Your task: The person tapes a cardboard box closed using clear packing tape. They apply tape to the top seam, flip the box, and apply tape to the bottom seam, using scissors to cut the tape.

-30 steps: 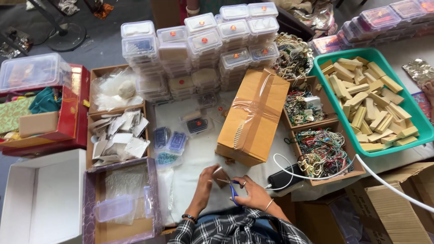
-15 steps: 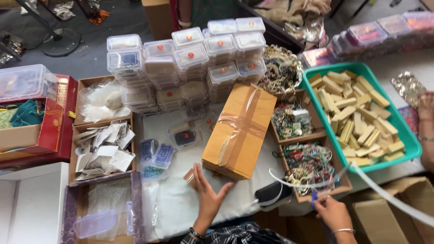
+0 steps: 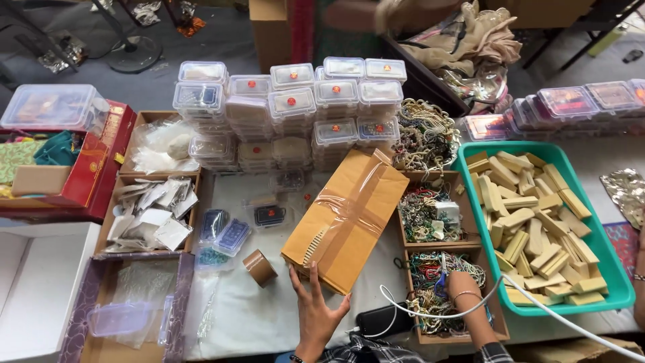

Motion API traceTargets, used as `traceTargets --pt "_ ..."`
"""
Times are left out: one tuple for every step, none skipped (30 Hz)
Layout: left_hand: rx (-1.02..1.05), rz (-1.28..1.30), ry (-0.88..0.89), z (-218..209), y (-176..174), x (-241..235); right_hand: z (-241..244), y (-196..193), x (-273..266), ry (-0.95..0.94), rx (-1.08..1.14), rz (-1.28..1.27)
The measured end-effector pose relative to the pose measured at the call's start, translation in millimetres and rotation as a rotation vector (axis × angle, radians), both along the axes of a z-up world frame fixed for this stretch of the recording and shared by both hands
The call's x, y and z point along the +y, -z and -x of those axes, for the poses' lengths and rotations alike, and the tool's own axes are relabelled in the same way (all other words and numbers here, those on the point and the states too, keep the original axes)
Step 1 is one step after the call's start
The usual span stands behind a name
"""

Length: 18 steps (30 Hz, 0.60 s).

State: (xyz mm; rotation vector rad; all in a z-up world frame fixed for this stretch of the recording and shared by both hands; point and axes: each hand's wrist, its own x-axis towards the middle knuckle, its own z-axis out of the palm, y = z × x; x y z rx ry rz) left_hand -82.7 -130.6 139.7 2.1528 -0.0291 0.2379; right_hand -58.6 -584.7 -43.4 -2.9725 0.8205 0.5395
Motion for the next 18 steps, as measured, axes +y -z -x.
traceTargets --pt "-0.016 0.007 -0.018 1 2 -4 -5 9 -8 -0.077 0.122 -0.044" --pt "-0.032 0.014 -0.036 1 4 -7 -11 18 -15 -0.153 0.243 -0.088" --pt "-0.029 0.012 -0.044 -2 3 -5 -16 -1 -5 -0.161 0.246 -0.089" --pt "-0.021 0.054 -0.038 -2 3 -7 -20 -24 1 -0.139 0.251 -0.053" --pt "-0.012 0.095 -0.033 -1 3 -8 -23 -46 8 -0.118 0.255 -0.017" --pt "-0.009 0.095 -0.045 2 13 -10 -30 -50 8 -0.130 0.259 -0.016" --pt "0.005 0.206 -0.030 5 22 -12 -37 -54 7 -0.169 0.204 -0.007" --pt "0.010 0.313 -0.011 3 31 -12 -48 -57 9 -0.203 0.139 -0.002" --pt "0.003 0.310 -0.017 6 39 -11 -65 -62 8 -0.211 0.134 -0.005" --pt "0.075 0.470 -0.039 8 48 -10 -80 -66 9 -0.314 0.057 -0.154" --pt "0.147 0.630 -0.060 10 57 -8 -95 -69 9 -0.416 -0.023 -0.302" --pt "0.147 0.627 -0.057 2 42 -4 -116 -72 15 -0.413 -0.025 -0.306" --pt "0.336 0.775 -0.122 -7 27 1 -138 -75 21 -0.513 -0.415 -0.277" --pt "0.540 0.923 -0.196 -6 14 3 -150 -77 25 -0.599 -0.792 -0.238" --pt "0.552 0.923 -0.201 1 14 2 -161 -81 36 -0.596 -0.780 -0.241" --pt "0.653 0.978 -0.247 -3 13 2 -187 -89 51 -0.483 -0.823 -0.528" --pt "0.755 1.032 -0.292 -7 12 4 -212 -98 67 -0.360 -0.852 -0.813" --pt "0.743 1.032 -0.294 -11 18 1 -231 -75 64 -0.368 -0.859 -0.818"
